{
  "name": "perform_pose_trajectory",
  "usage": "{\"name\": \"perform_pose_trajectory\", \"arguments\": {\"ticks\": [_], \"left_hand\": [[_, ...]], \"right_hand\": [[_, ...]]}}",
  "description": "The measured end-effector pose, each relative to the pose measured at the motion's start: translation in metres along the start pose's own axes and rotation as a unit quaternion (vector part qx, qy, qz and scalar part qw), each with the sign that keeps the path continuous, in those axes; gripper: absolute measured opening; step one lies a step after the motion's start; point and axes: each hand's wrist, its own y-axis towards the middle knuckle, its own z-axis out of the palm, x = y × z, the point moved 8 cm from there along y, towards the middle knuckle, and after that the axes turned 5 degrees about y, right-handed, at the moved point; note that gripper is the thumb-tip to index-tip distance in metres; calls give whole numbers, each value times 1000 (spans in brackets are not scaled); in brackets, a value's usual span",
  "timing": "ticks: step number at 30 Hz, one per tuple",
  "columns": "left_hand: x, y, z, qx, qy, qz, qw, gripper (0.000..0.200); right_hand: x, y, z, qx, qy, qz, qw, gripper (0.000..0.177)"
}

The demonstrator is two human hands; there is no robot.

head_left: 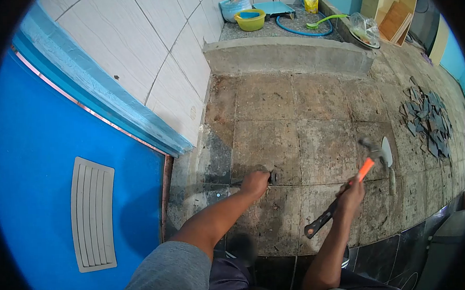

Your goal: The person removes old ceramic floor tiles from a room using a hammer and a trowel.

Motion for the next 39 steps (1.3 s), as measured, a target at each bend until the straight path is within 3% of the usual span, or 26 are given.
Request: {"name": "perform_pose_trajectory", "arguments": {"ticks": [2, 5, 7, 8, 10, 14, 17, 20, 23, 26, 28, 31, 35, 39], "left_hand": [[4, 5, -5, 6, -25, -25, 999, 16], [11, 11, -2, 22, -29, -40, 999, 19], [9, 9, -9, 0, -24, -34, 999, 16], [7, 8, -11, -10, -21, -30, 999, 15], [15, 5, 5, 8, 43, -38, 998, 14], [45, -12, 18, 107, 95, -63, 988, 13], [53, -24, 9, 93, 130, -12, 987, 17], [46, -26, 4, 69, 122, -2, 990, 15], [31, -23, 6, 63, 183, 58, 979, 13], [17, -6, 35, 112, 325, 153, 926, 15], [-10, 0, 16, -2, 392, 248, 886, 17], [-42, 12, 14, -71, 366, 324, 869, 21], [-52, 17, 4, -6, 222, 268, 937, 28], [-6, 7, -36, -37, 131, 80, 987, 38]], "right_hand": [[21, -1, -7, -43, 44, -53, 997, 39], [-1, -26, -1, -100, -37, -105, 989, 40], [-69, -64, 13, -154, -251, -273, 916, 43], [-131, -79, 25, -22, -309, -90, 947, 43], [-153, -112, 60, 229, -298, 46, 926, 42], [-176, -118, 55, 214, -283, 103, 929, 41], [-178, -92, 54, 202, -236, 134, 941, 39], [-167, -64, 50, 169, -213, 100, 957, 38], [-146, -56, 44, 139, -184, 153, 961, 36], [-150, -45, 37, 107, -172, 155, 967, 36], [-155, -45, 32, 85, -179, 150, 969, 36], [-164, -47, 32, 93, -157, 177, 967, 34], [-158, -53, 41, 112, -176, 174, 962, 33], [-168, -55, 47, 151, -167, 175, 958, 32]]}}
